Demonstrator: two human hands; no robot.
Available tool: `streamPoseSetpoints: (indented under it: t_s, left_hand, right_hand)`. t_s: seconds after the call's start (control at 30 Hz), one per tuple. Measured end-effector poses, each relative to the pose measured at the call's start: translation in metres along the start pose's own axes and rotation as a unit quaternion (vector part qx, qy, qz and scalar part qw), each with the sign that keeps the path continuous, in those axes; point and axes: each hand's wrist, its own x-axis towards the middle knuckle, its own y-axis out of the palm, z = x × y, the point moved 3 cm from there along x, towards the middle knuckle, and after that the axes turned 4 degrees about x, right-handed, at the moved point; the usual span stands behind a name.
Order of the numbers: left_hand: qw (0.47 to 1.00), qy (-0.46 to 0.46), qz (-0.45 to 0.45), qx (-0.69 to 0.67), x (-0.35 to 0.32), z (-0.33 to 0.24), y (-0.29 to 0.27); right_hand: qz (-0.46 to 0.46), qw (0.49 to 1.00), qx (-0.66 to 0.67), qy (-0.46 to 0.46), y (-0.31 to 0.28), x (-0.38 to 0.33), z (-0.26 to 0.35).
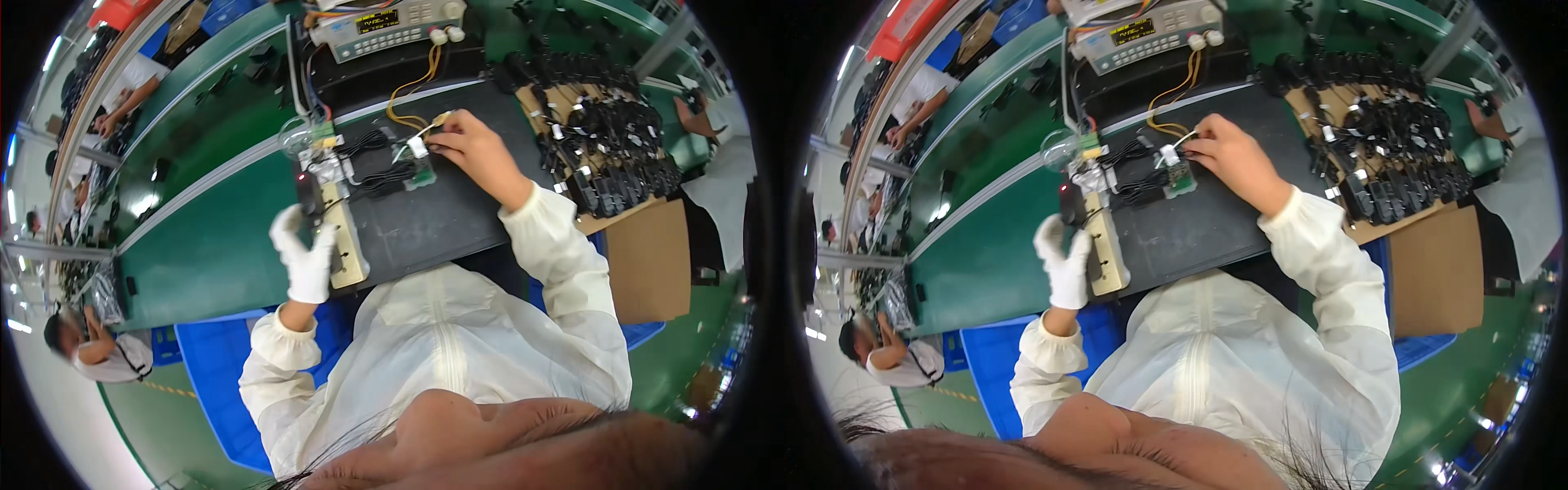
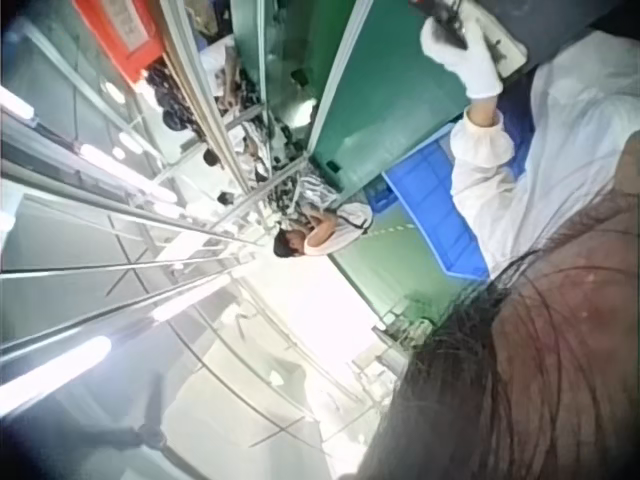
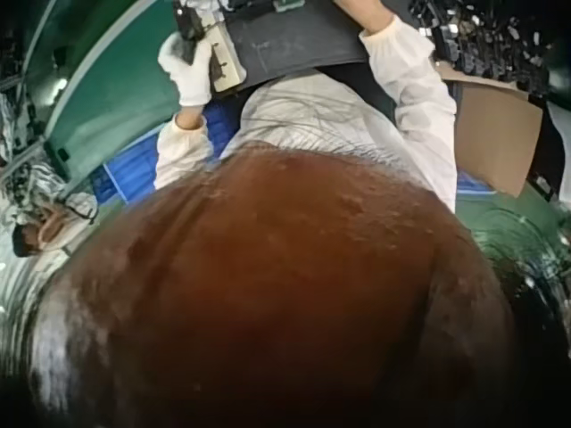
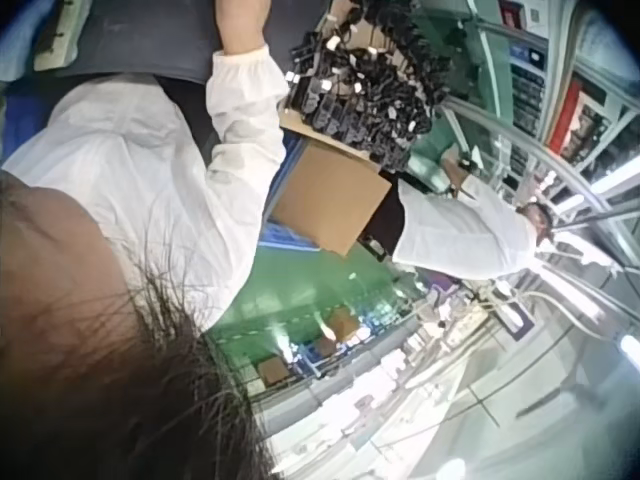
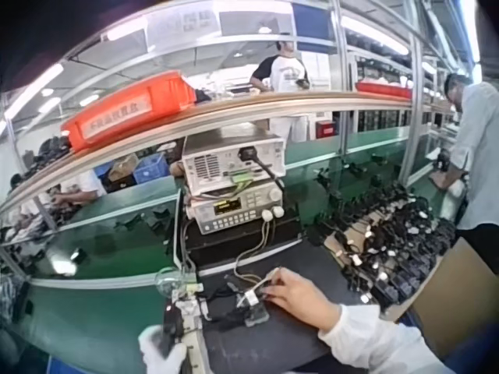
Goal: Testing and verifying electronic power adapters using a dedicated testing station.
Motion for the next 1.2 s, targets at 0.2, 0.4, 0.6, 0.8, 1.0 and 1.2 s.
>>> streamPoseSetpoints:
  t_s: [0.2,0.4,0.6,0.8,1.0,1.2]
  left_hand:
    - [0.96,-0.118,0.141,-0.212,0.054,0.048,-0.006]
    - [0.959,0.013,0.167,-0.23,0.071,0.062,0.015]
    - [0.851,-0.077,0.112,-0.507,0.067,0.04,-0.009]
    - [0.825,0.037,-0.054,-0.561,0.057,0.007,-0.076]
    - [0.909,0.159,-0.157,-0.352,0.016,-0.027,-0.116]
    - [0.883,0.238,-0.238,-0.328,-0.01,-0.065,-0.121]
  right_hand:
    - [0.017,0.999,0.033,-0.005,0.035,0.008,-0.02]
    - [-0.05,0.994,0.086,0.041,0.055,-0.002,-0.02]
    - [-0.085,0.979,0.177,0.05,0.048,0.001,-0.02]
    - [-0.028,0.98,0.172,0.094,0.057,0.0,-0.03]
    - [-0.06,0.987,0.145,0.039,0.058,-0.004,-0.029]
    - [0.006,0.99,0.137,0.026,0.061,-0.001,-0.03]
